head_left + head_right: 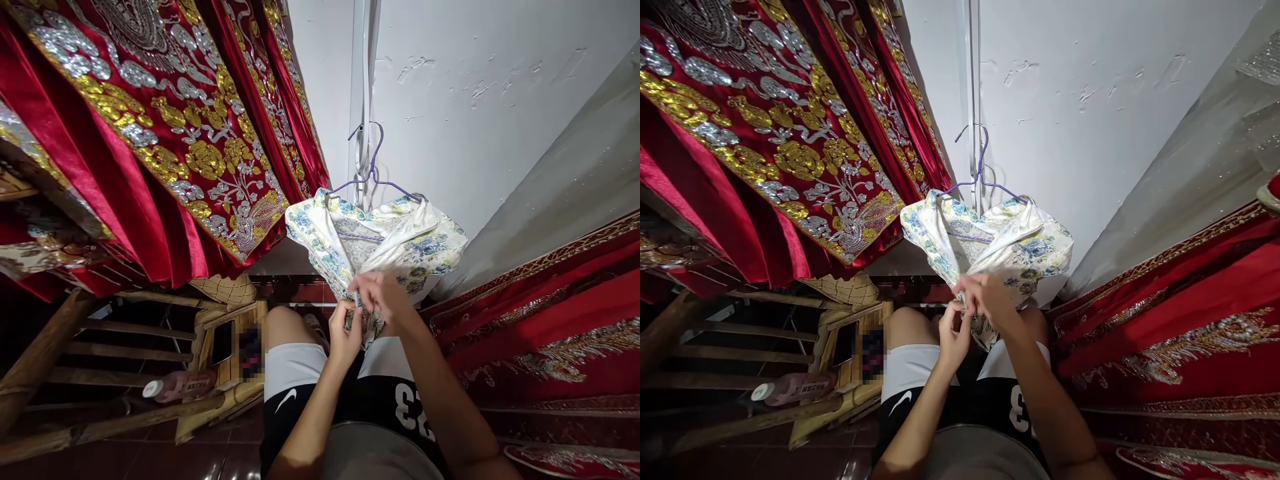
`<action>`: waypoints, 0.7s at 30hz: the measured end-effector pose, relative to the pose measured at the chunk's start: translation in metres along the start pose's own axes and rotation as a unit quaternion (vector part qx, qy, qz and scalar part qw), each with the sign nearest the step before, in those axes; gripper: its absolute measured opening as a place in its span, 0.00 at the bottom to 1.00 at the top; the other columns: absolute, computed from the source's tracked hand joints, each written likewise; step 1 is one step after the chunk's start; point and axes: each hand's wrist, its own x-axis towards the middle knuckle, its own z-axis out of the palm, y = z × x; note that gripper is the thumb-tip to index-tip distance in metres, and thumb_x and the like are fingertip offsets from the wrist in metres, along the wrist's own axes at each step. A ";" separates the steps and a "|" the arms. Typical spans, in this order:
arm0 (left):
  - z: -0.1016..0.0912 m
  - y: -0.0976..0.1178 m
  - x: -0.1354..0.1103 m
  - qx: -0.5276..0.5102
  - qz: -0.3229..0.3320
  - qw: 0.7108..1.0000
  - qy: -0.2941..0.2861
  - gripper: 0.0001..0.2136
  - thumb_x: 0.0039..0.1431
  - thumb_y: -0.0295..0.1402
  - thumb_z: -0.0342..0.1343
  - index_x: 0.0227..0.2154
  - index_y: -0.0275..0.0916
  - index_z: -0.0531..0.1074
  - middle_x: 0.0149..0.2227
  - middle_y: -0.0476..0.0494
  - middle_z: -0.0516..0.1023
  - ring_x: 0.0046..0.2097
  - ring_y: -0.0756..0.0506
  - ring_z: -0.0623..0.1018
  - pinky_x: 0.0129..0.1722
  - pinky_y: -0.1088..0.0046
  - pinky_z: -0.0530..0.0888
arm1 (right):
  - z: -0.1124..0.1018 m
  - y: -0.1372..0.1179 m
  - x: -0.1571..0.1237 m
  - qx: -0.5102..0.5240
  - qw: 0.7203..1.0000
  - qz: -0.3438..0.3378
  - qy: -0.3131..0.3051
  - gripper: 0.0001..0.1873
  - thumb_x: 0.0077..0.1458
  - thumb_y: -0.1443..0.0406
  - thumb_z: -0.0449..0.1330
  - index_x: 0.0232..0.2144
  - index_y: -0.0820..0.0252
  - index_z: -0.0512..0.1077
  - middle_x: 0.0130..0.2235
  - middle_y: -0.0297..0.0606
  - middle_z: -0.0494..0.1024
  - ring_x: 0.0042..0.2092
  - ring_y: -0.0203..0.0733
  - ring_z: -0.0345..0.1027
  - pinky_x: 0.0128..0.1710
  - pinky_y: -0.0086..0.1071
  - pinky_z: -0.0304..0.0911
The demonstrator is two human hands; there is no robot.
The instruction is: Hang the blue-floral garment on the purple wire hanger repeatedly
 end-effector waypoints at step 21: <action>-0.039 0.117 0.161 0.122 0.301 0.943 -0.075 0.17 0.71 0.33 0.49 0.59 0.43 0.71 0.46 0.41 0.80 0.45 0.44 0.79 0.50 0.65 0.73 | -0.011 -0.075 0.047 0.011 0.983 -0.162 0.088 0.20 0.58 0.49 0.64 0.25 0.59 0.72 0.15 0.30 0.69 0.14 0.28 0.53 0.14 0.24 0.47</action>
